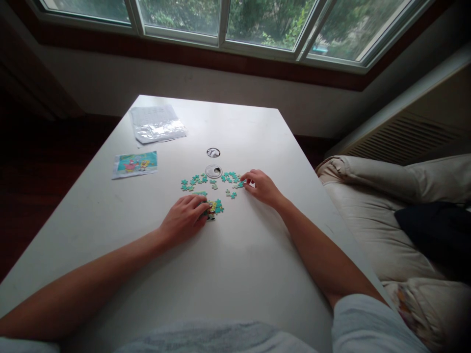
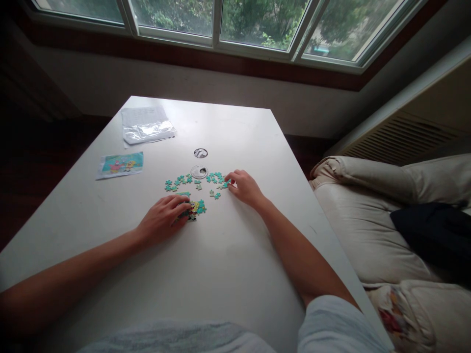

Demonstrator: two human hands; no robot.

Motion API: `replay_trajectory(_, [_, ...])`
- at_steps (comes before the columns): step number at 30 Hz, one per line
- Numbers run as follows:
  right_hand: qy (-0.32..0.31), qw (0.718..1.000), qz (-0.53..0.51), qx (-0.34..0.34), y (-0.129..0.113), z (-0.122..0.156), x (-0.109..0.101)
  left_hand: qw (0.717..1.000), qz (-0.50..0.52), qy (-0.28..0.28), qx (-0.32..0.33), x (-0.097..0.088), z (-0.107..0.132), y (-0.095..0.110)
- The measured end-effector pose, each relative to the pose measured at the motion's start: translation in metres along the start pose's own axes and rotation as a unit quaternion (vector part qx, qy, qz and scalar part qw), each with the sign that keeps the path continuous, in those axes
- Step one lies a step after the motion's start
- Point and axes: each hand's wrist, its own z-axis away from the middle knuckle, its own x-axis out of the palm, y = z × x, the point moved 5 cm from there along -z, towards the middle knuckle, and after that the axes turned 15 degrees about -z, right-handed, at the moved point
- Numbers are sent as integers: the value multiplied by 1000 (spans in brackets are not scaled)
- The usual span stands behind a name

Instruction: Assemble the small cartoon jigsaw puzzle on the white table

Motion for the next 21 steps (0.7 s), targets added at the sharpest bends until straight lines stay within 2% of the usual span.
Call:
replay_trajectory(5, [-23, 1000, 5, -11, -6, 1, 11, 1000, 0, 3, 3, 0, 0, 1])
replay_trajectory(21, [2, 997, 53, -61, -26, 0, 30, 1000, 14, 9, 18, -1, -2, 4])
